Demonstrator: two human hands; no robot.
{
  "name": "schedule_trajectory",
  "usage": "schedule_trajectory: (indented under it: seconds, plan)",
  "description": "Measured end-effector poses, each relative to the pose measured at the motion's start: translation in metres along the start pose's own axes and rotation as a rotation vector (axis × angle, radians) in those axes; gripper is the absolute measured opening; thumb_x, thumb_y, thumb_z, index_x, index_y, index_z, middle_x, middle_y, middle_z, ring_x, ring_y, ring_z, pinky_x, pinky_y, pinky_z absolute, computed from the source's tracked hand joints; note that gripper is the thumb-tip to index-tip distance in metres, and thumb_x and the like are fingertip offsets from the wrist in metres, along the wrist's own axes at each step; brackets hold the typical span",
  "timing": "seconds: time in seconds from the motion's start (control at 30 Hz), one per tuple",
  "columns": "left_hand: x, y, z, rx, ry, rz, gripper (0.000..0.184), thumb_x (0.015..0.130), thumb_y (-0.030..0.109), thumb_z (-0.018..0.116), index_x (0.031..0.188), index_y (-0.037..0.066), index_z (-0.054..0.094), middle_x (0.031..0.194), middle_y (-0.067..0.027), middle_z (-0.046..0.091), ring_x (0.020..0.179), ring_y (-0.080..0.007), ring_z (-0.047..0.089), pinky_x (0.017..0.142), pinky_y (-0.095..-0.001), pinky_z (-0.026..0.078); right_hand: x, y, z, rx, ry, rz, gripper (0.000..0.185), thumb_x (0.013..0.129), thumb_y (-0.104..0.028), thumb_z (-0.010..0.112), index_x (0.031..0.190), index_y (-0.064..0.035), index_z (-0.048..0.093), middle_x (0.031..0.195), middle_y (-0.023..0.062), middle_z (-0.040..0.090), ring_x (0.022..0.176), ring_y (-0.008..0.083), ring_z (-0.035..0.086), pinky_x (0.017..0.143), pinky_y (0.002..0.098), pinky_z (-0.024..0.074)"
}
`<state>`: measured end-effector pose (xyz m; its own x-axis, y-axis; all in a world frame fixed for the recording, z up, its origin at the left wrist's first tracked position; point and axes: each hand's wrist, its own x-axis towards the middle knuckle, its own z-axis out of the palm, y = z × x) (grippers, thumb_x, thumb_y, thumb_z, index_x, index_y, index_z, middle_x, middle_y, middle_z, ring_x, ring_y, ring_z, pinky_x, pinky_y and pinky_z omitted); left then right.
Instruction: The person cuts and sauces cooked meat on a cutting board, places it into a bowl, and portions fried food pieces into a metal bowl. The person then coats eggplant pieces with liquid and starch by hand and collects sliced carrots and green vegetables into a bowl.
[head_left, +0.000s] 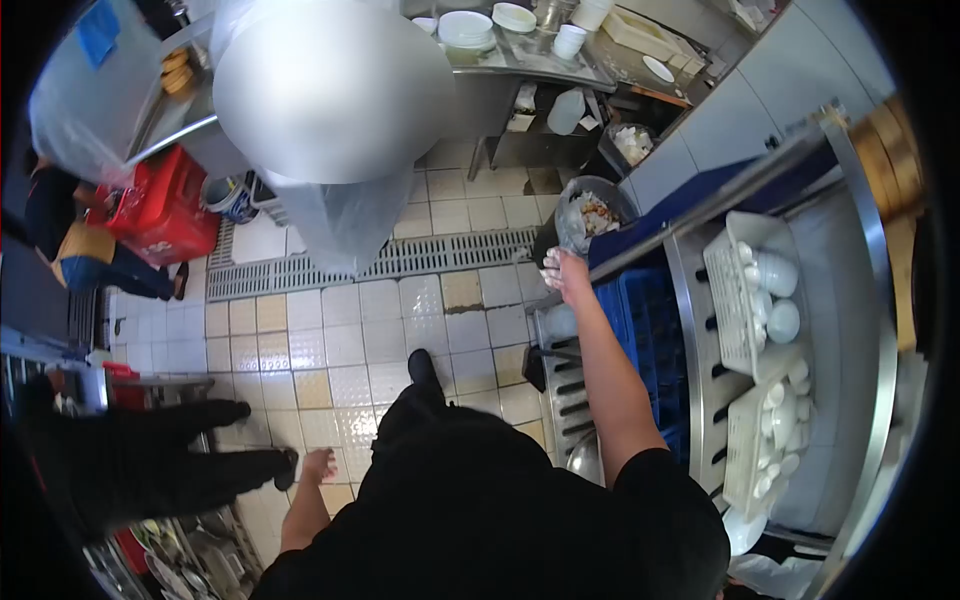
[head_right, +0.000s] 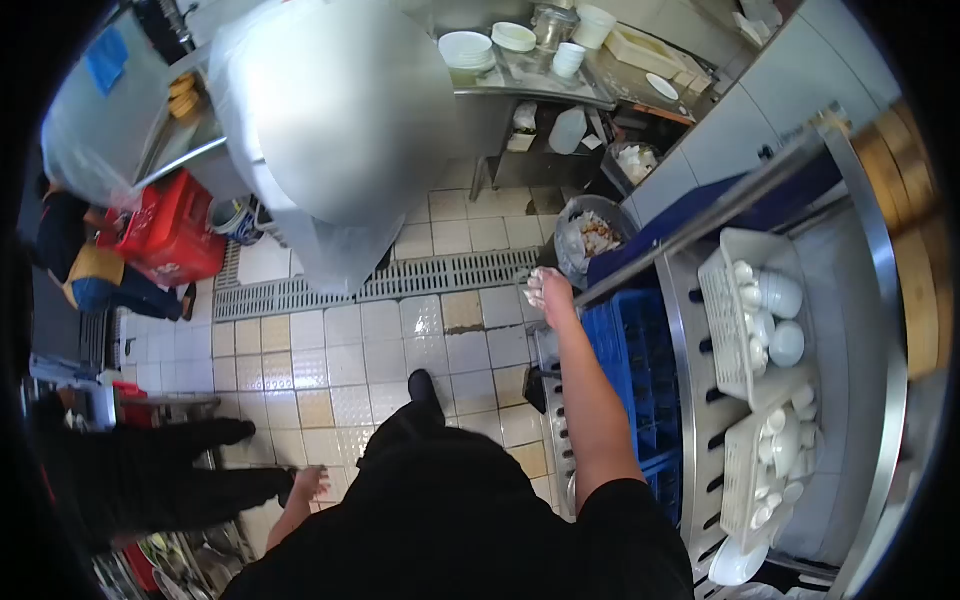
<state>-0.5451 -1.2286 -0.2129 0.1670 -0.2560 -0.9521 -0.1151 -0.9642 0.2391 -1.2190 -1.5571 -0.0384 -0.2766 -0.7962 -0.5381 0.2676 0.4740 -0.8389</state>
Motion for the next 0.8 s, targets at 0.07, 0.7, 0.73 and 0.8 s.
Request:
schedule_trajectory:
  seconds: [0.07, 0.7, 0.73, 0.8]
  plan:
    - [0.023, 0.101, 0.007, -0.005, 0.02, 0.245, 0.039, 0.093, 0.034, 0.054, 0.118, 0.005, 0.058, 0.103, -0.0101, 0.065, 0.064, -0.0228, 0.064, 0.049, -0.0331, 0.05, 0.046, -0.009, -0.024, -0.214, 0.054, -0.026, 0.023, 0.095, -0.025, 0.052, 0.108, -0.0074, 0.061, 0.089, 0.0059, 0.065, 0.065, 0.017, 0.062, 0.051, 0.0279, 0.0471]
    - [-0.028, 0.475, 0.198, 0.275, -0.064, -0.143, 0.033, 0.092, 0.024, 0.059, 0.12, 0.007, 0.059, 0.094, -0.0089, 0.068, 0.073, -0.0216, 0.067, 0.057, -0.0327, 0.052, 0.691, -0.392, 0.252, -1.397, -0.186, -0.837, 0.025, 0.088, -0.026, 0.058, 0.097, -0.0046, 0.066, 0.097, 0.0166, 0.066, 0.089, 0.0363, 0.064, 0.08, 0.0454, 0.0513]
    - [-0.049, 0.48, 0.211, 0.324, -0.05, -0.071, 0.033, 0.093, 0.027, 0.059, 0.119, 0.007, 0.059, 0.095, -0.0085, 0.069, 0.073, -0.0214, 0.067, 0.058, -0.0328, 0.051, 0.724, -0.377, 0.258, -1.515, -0.316, -0.95, 0.026, 0.088, -0.027, 0.059, 0.098, -0.0055, 0.067, 0.1, 0.0158, 0.066, 0.091, 0.0356, 0.064, 0.081, 0.0449, 0.0516]
    - [-0.065, 0.504, 0.238, -0.025, 0.134, -0.193, 0.033, 0.094, 0.029, 0.058, 0.12, 0.007, 0.059, 0.096, -0.0092, 0.069, 0.071, -0.0219, 0.067, 0.058, -0.0348, 0.051, 0.797, -0.354, 0.26, -1.746, -0.577, -1.209, 0.028, 0.088, -0.03, 0.06, 0.101, -0.0074, 0.068, 0.107, 0.0142, 0.066, 0.096, 0.0342, 0.064, 0.083, 0.044, 0.0522]
